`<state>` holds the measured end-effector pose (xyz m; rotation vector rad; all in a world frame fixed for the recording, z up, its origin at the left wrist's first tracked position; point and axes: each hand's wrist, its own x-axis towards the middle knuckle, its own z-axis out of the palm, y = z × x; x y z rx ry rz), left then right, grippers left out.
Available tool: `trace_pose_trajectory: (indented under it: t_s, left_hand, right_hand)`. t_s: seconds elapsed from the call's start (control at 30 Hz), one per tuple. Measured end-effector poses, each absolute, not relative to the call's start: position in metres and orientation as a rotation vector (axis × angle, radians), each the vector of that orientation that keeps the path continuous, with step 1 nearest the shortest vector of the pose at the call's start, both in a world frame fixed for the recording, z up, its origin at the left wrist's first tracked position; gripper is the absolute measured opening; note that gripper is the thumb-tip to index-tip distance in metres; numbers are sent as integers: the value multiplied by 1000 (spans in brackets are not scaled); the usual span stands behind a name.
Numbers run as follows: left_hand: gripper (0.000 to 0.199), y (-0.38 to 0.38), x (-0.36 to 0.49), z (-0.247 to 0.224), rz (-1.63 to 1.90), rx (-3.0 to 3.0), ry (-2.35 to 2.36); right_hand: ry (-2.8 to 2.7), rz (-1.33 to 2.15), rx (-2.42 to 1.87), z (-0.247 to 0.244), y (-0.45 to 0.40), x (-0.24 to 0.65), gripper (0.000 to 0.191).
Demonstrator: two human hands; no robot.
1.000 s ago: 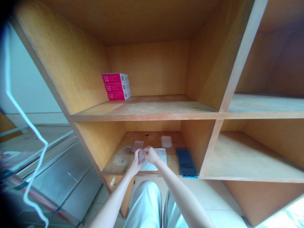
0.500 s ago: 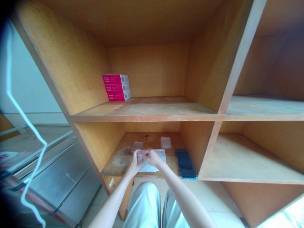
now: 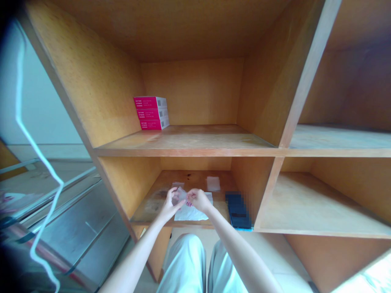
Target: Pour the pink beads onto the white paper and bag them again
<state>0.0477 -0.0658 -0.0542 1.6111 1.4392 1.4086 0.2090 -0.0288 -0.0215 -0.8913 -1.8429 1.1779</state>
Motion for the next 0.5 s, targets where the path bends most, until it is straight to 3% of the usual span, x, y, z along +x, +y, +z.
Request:
trace_pose_trajectory:
  t_s: [0.17, 0.5]
  left_hand:
    - [40, -65, 44, -36, 1286, 1356, 1343]
    - [39, -71, 59, -22, 1339, 1180, 1293]
  right_hand:
    - [-1708, 1171, -878, -14, -32, 208, 10]
    - [-1363, 1352, -865, -12, -41, 204, 24]
